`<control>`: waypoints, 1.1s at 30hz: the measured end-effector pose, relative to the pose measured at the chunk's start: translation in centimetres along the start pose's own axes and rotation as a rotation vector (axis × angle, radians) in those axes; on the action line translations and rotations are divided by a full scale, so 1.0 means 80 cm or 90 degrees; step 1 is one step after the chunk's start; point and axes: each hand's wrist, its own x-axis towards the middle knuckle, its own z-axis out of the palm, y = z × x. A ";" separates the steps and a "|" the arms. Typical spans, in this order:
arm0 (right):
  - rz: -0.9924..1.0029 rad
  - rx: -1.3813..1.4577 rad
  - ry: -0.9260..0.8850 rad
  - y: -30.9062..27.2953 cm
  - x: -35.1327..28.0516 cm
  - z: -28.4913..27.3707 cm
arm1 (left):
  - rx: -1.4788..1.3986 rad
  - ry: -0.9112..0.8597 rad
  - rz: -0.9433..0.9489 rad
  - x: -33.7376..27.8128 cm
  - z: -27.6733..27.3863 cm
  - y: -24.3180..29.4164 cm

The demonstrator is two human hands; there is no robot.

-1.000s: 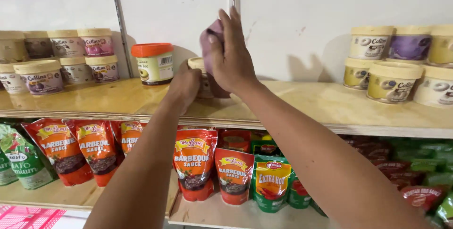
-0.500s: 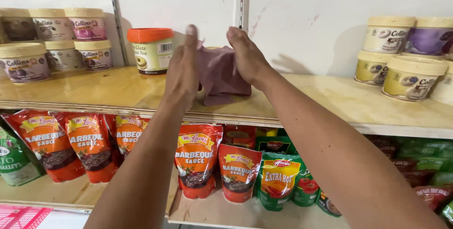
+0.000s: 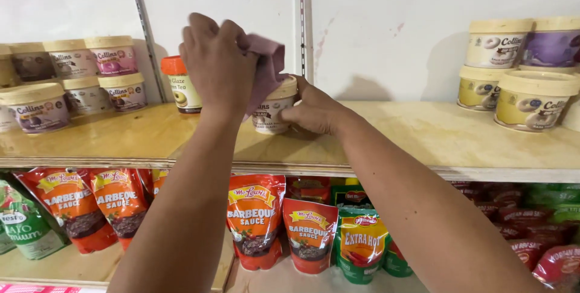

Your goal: Cleaning product containers with a cloth and organizing them on the store shelves.

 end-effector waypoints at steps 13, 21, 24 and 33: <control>0.032 -0.262 0.037 -0.030 -0.020 0.004 | -0.008 -0.824 -0.099 0.005 0.027 0.027; 0.035 -0.123 0.031 -0.025 -0.020 0.007 | -0.156 -0.563 -0.058 -0.025 0.021 0.030; -0.002 -0.046 0.061 -0.031 -0.028 0.010 | -0.313 -0.394 -0.202 -0.032 0.009 0.030; 0.034 -0.035 0.185 -0.047 -0.022 0.011 | -0.476 -0.166 -0.844 -0.048 0.029 0.020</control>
